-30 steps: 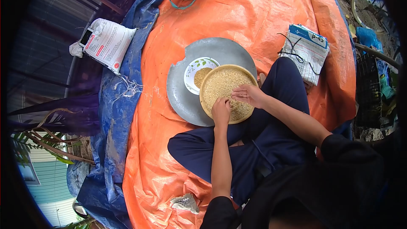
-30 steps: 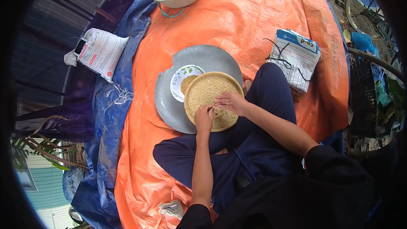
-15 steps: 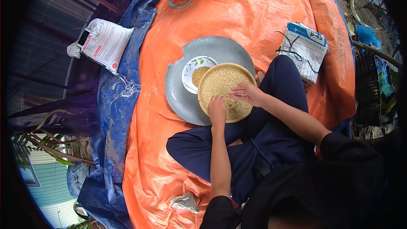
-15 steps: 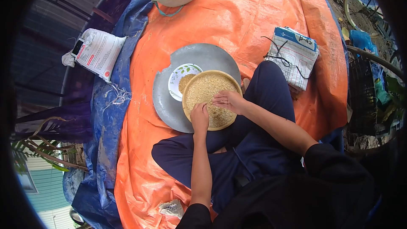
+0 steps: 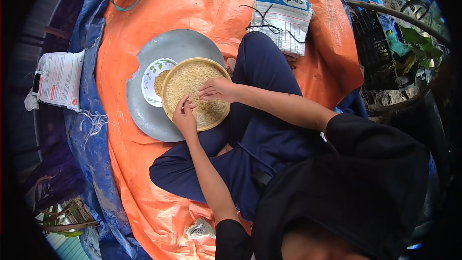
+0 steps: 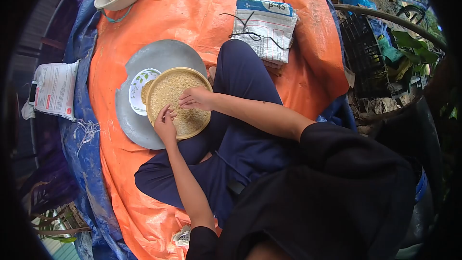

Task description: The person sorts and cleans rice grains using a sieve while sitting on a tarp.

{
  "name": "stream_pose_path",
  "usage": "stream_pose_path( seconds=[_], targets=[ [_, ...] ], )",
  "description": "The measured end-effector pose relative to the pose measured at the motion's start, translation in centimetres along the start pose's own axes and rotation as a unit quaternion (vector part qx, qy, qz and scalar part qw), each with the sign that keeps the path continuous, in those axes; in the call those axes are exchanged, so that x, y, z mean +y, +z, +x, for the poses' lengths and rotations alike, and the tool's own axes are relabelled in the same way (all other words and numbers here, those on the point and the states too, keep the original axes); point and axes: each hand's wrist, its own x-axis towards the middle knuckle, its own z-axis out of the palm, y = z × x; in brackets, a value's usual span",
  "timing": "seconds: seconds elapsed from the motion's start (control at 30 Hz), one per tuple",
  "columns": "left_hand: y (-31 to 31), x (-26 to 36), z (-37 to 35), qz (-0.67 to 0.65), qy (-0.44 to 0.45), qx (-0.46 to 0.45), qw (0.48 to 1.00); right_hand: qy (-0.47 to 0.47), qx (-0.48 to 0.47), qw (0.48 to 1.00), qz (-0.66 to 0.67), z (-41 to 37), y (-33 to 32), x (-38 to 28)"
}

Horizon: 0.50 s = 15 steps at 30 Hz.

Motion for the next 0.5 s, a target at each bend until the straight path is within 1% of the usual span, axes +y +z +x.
stream_pose_path(
  seconds=[0.07,0.17,0.27,0.37,0.47,0.5],
  targets=[
    [-0.5,-0.5,0.4,-0.060,-0.058,-0.023,0.996,0.000,-0.003,1.000,0.004,0.1,0.1,0.1],
    [-0.9,-1.3,0.7,-0.162,-0.113,-0.051,0.979,-0.002,-0.007,1.000,-0.002,0.2,0.0,0.2],
    [-1.0,-1.7,0.9,-0.188,-0.144,-0.062,0.970,0.005,-0.001,1.000,0.001,0.2,0.2,0.1],
    [-1.0,-0.5,0.5,-0.165,-0.137,-0.071,0.974,0.006,-0.002,1.000,-0.011,0.0,0.3,0.1],
    [-0.4,2.4,-0.5,-0.132,-0.072,-0.094,0.984,0.012,-0.042,0.998,-0.043,-0.1,0.3,0.3],
    [-0.3,3.1,-0.7,-0.119,-0.057,-0.088,0.987,0.019,-0.047,0.998,-0.040,-0.2,0.3,0.4]
  ],
)
